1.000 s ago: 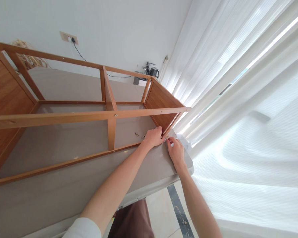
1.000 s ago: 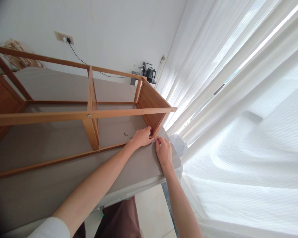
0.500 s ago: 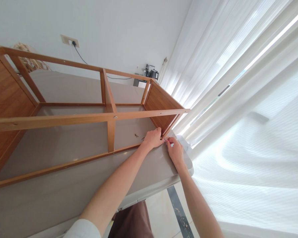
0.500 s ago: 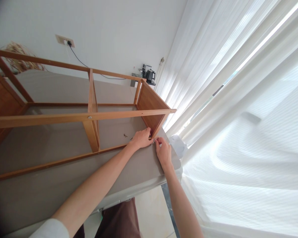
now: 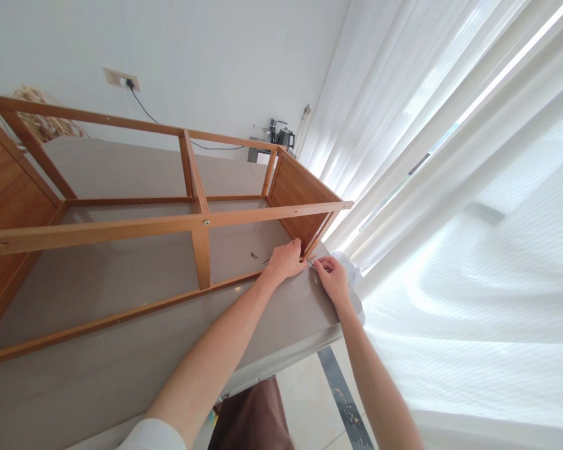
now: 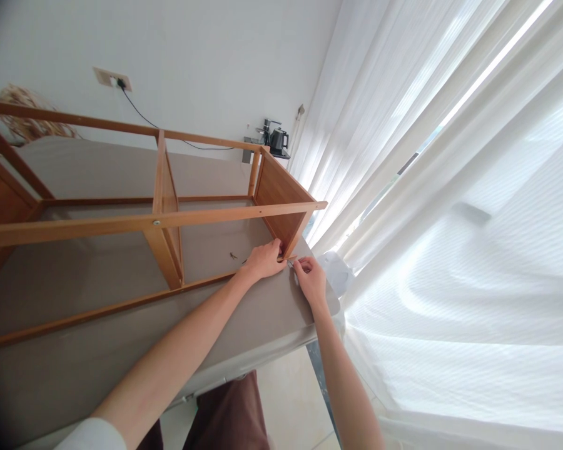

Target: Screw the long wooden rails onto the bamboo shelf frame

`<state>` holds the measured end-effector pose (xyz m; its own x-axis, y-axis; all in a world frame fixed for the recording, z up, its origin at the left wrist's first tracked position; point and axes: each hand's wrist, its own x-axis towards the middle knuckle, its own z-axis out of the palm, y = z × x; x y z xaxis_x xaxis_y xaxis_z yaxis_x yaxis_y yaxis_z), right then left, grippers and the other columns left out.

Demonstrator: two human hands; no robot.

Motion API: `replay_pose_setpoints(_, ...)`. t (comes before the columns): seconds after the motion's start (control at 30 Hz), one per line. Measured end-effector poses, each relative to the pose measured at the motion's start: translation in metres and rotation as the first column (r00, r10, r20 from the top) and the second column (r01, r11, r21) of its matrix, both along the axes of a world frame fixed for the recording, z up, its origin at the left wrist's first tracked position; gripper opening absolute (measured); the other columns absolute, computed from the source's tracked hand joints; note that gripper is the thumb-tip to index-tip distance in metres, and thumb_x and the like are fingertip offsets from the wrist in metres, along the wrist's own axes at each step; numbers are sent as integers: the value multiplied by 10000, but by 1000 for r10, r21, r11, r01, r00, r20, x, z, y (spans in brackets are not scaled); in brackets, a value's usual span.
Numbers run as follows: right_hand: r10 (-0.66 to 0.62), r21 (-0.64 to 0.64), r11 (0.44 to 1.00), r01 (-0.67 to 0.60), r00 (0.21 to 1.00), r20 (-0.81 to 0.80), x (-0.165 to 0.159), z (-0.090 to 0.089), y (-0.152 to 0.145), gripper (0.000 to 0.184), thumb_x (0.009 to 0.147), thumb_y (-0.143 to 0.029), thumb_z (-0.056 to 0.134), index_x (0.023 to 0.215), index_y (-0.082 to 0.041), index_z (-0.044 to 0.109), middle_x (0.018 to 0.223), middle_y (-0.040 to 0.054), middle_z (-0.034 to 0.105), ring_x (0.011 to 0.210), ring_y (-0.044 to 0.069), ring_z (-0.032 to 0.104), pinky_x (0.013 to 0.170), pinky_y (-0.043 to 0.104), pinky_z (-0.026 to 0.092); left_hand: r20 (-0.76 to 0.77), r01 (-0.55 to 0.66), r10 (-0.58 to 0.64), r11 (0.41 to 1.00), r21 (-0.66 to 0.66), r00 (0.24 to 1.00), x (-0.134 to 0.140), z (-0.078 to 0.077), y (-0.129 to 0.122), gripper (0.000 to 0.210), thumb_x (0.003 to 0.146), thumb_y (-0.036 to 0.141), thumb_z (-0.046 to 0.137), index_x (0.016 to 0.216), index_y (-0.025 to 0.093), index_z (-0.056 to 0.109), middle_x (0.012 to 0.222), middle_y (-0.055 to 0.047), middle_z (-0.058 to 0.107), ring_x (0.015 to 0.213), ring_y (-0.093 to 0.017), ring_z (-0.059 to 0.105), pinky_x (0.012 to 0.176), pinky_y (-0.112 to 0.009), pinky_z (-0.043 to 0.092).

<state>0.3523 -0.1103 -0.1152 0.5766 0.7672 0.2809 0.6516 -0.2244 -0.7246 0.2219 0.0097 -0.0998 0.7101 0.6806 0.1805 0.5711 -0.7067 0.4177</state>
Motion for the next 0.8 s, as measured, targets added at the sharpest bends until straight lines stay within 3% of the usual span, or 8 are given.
replay_pose_setpoints(0.27, 23, 12, 1000, -25, 985, 171, -6, -2, 3, 341, 924, -527, 489, 907, -221, 639, 895, 51, 738, 741, 198, 652, 727, 322, 472, -31, 2, -3, 1000, -26, 1000, -1, 2, -1, 333, 880, 444, 551, 1108, 210, 486, 1158, -102, 675, 995, -289, 689, 802, -392, 534)
replay_pose_setpoints(0.53, 106, -57, 994, -91, 910, 400, -15, -2, -1, 267, 982, -368, 421, 954, -234, 650, 862, 58, 687, 832, 222, 609, 747, 320, 427, -37, 17, -19, 998, -53, 999, -2, 3, -1, 318, 895, 402, 539, 1144, 214, 474, 1193, -111, 661, 1041, -279, 678, 844, -386, 522)
replay_pose_setpoints(0.8, 129, -74, 991, -108, 897, 423, -17, -1, -2, 272, 983, -357, 423, 996, -225, 660, 864, 69, 688, 844, 233, 602, 767, 335, 422, -23, 15, -16, 999, -39, 1000, -2, 3, -1, 334, 880, 429, 565, 1118, 219, 461, 1163, -101, 667, 1016, -279, 685, 824, -381, 528)
